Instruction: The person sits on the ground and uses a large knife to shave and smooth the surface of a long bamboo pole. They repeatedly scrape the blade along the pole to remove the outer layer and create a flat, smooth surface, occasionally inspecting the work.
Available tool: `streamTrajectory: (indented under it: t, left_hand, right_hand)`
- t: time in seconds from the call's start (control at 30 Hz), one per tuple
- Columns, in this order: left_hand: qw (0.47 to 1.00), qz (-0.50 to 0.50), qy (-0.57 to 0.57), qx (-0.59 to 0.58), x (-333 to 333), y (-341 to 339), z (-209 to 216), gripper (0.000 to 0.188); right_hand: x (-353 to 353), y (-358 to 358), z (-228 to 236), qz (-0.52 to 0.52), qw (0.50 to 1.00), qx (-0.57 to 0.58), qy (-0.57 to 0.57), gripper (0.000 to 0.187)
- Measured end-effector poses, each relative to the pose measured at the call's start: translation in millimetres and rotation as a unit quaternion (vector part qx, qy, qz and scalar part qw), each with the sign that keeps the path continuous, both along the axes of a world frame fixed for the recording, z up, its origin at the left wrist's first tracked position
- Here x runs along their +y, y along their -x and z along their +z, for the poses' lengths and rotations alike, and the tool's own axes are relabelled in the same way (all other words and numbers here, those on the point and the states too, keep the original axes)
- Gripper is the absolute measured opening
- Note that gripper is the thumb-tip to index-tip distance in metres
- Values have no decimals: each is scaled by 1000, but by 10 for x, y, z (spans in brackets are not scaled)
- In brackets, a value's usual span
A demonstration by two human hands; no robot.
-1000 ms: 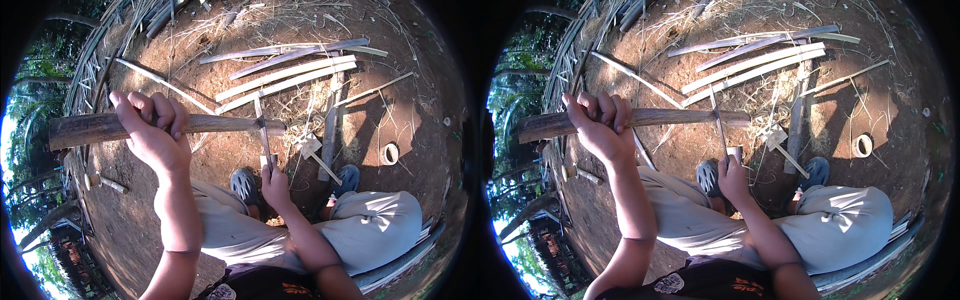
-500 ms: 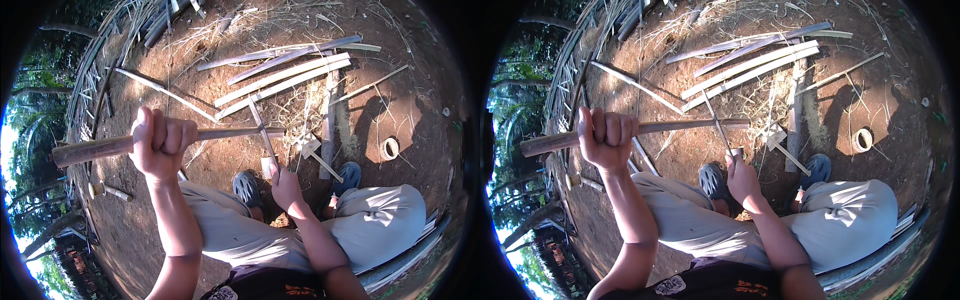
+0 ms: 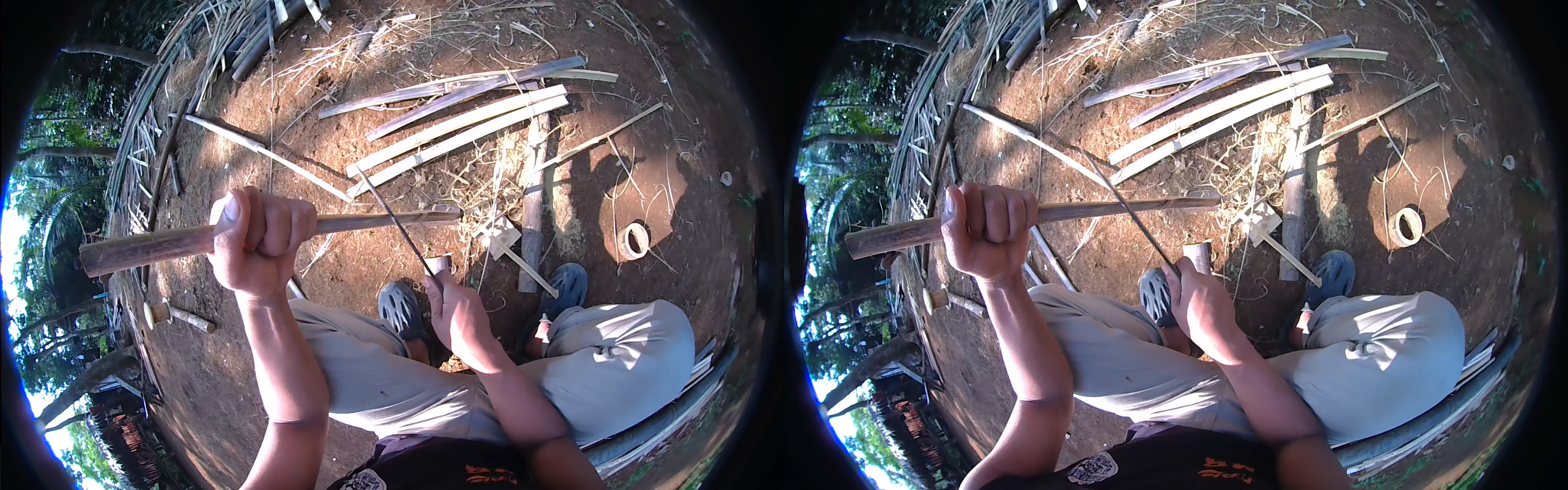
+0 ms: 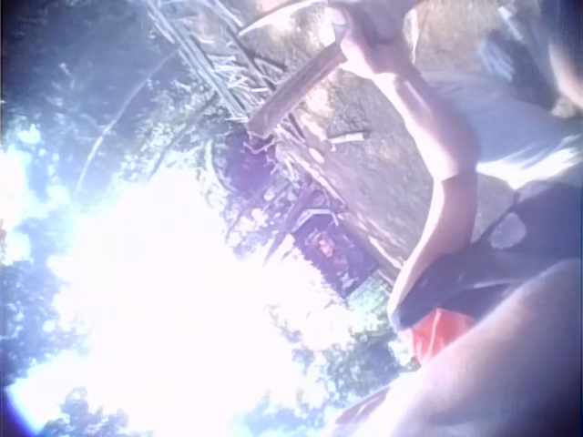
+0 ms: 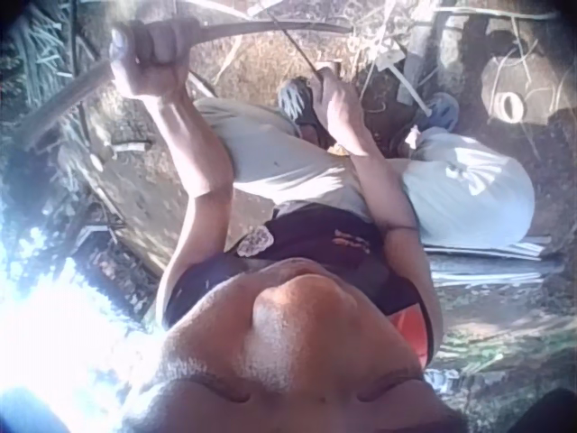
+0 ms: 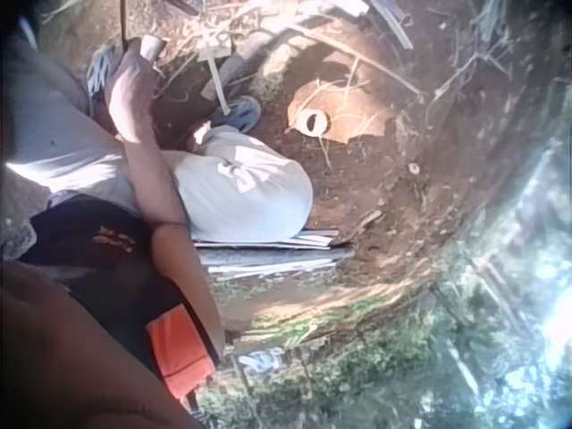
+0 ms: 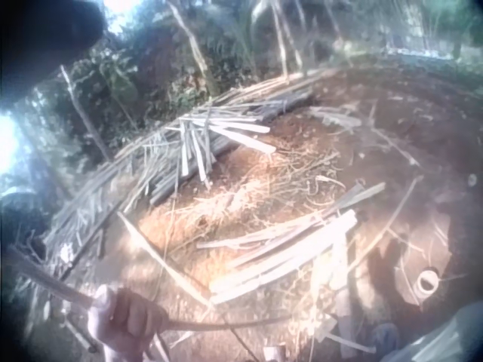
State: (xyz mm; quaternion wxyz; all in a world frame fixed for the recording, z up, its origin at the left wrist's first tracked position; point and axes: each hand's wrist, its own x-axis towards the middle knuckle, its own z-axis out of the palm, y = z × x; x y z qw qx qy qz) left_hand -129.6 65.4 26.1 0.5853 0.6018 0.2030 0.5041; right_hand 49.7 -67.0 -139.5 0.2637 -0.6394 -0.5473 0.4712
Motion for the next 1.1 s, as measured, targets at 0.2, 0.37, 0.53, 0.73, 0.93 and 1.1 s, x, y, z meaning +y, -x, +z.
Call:
streamTrajectory:
  t: [0.2, 0.37, 0.53, 0.73, 0.93, 1.1]
  left_hand:
    - [1000, 12, 1, -2, 8, 21, 3, 46]
    - [1000, -9, -19, 7, -40, -21, -3, 46]
    - [1000, 14, 2, 7, -13, -37, 36, 48]
    - [1000, 5, -10, 17, -54, -85, 1, 47]
    - [1000, -9, -20, 19, -22, -89, 54, 46]
    - [1000, -15, -14, 9, 20, -26, 18, 47]
  right_hand:
    - [14, -15, -471, -44, 998, -39, -23, 38]
    - [-13, -29, 126, 13, 998, -31, -46, 31]
    - [51, -95, -640, -32, 998, -54, -17, 34]
    - [5, -67, 84, 8, 994, -49, -97, 28]
    - [160, -274, -956, -65, 994, -85, 37, 35]
    - [126, -107, -74, 12, 999, -45, 4, 28]
